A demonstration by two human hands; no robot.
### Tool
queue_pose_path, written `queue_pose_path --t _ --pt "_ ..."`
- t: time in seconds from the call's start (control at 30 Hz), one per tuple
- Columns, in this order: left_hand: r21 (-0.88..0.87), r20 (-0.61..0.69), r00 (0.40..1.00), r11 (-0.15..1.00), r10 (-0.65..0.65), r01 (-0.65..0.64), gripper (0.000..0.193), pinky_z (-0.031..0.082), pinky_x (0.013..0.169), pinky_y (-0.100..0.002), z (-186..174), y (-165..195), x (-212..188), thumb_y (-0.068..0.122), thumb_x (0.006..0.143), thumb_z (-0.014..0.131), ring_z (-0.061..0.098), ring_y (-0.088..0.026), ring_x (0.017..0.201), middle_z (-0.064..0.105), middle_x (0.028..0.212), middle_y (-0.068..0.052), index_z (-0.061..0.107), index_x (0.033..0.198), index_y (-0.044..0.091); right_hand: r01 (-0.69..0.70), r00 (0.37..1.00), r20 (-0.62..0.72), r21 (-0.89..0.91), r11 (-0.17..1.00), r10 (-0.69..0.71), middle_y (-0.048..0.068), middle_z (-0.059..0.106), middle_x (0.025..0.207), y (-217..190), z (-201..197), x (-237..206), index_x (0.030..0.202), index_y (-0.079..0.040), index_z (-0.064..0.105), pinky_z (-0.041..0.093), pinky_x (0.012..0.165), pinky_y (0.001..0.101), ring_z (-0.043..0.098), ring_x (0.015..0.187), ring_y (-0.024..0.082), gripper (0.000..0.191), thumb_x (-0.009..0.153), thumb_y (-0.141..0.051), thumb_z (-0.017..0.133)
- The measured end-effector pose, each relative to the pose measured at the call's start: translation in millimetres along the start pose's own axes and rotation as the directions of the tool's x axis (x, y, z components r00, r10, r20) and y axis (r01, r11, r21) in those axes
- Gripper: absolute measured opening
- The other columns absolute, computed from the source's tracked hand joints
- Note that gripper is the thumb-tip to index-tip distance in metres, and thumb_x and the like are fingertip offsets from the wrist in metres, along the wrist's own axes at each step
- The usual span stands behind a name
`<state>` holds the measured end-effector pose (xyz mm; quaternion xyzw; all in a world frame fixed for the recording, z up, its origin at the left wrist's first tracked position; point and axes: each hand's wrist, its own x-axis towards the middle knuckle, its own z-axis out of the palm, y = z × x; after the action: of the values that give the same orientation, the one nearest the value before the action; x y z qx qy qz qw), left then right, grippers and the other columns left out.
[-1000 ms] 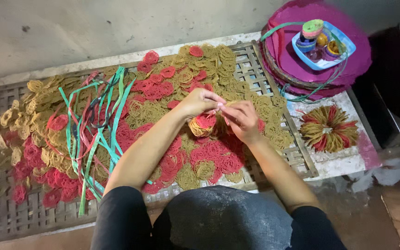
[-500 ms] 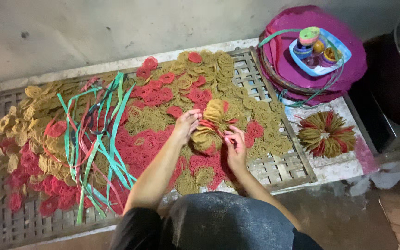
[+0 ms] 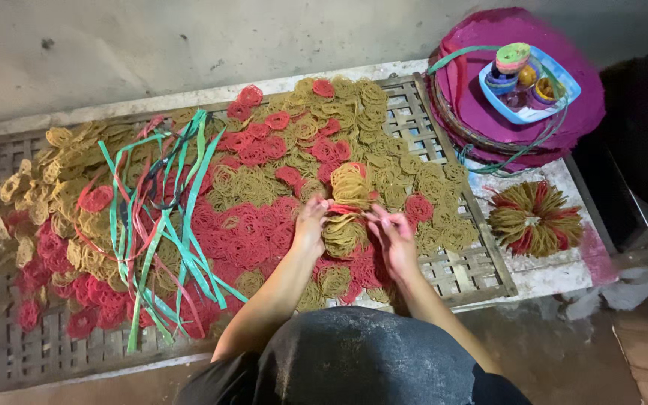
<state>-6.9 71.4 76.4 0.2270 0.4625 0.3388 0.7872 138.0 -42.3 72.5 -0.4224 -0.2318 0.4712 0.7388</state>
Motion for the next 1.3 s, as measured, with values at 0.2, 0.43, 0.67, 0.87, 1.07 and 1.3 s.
queue_pose_path --t 0.2,0.43,0.67,0.87,1.07,1.3 --pt "-0.02 0.385 0.918 0.996 0.092 -0.091 0.044 0.051 0.105 -0.035 1 -16 -4 0.013 0.106 0.051 0.064 -0.018 0.112 0.067 0.12 -0.008 0.055 0.148 0.003 0.245 0.951 0.2 -0.018 0.969 -0.237 0.026 0.064 0.136 -23 -15 8 0.101 -0.006 0.053 0.05 0.111 0.0476 0.063 0.123 0.032 0.012 0.111 -0.013 0.051" --pt "0.17 0.222 0.975 0.985 -0.022 -0.016 0.033 0.057 0.103 -0.033 -13 -30 -16 0.018 0.106 0.049 0.066 -0.019 0.104 0.067 0.106 -0.009 0.065 0.131 0.004 0.039 0.999 0.004 0.088 0.995 -0.039 0.016 0.067 0.116 -5 -24 -24 0.099 -0.006 0.055 0.054 0.096 0.0385 0.067 0.108 0.023 0.008 0.104 -0.012 0.052" --pt "0.037 0.279 0.907 0.94 0.316 -0.339 0.022 0.056 0.101 -0.039 -32 -37 -49 0.015 0.105 0.051 0.069 -0.025 0.117 0.072 0.115 -0.015 0.065 0.114 0.0 0.074 0.997 0.02 0.233 0.97 -0.081 0.015 0.069 0.108 3 -41 -44 0.104 -0.005 0.057 0.047 0.082 0.0299 0.058 0.087 0.017 0.004 0.108 -0.007 0.055" --pt "-0.01 0.137 0.93 0.94 0.34 -0.342 0.02 0.055 0.106 -0.04 -40 -46 -46 0.015 0.106 0.051 0.067 -0.025 0.118 0.069 0.118 -0.016 0.064 0.112 0.001 0.178 0.981 -0.095 0.108 0.978 -0.169 0.017 0.067 0.113 14 -36 -56 0.107 -0.004 0.059 0.051 0.093 0.0357 0.059 0.095 0.019 0.005 0.111 -0.006 0.058" --pt "0.125 0.223 0.962 0.974 0.156 -0.187 0.023 0.05 0.097 -0.034 -9 -33 -17 0.024 0.108 0.042 0.06 -0.019 0.114 0.062 0.123 -0.004 0.056 0.103 0.007 0.074 0.986 0.147 0.032 0.997 -0.078 0.017 0.038 0.162 -8 -23 -18 0.097 -0.007 0.056 0.043 0.116 0.0502 0.046 0.145 0.035 0.006 0.102 -0.01 0.056" --pt "-0.151 0.374 0.841 0.92 0.391 -0.361 0.015 0.044 0.093 -0.028 3 -23 -17 0.018 0.117 0.047 0.054 -0.019 0.117 0.063 0.132 -0.014 0.053 0.109 0.008 0.361 0.917 0.292 -0.316 0.878 -0.272 0.021 0.043 0.161 -22 -19 -15 0.106 -0.005 0.054 0.036 0.121 0.0433 0.045 0.144 0.028 0.006 0.107 -0.011 0.054"
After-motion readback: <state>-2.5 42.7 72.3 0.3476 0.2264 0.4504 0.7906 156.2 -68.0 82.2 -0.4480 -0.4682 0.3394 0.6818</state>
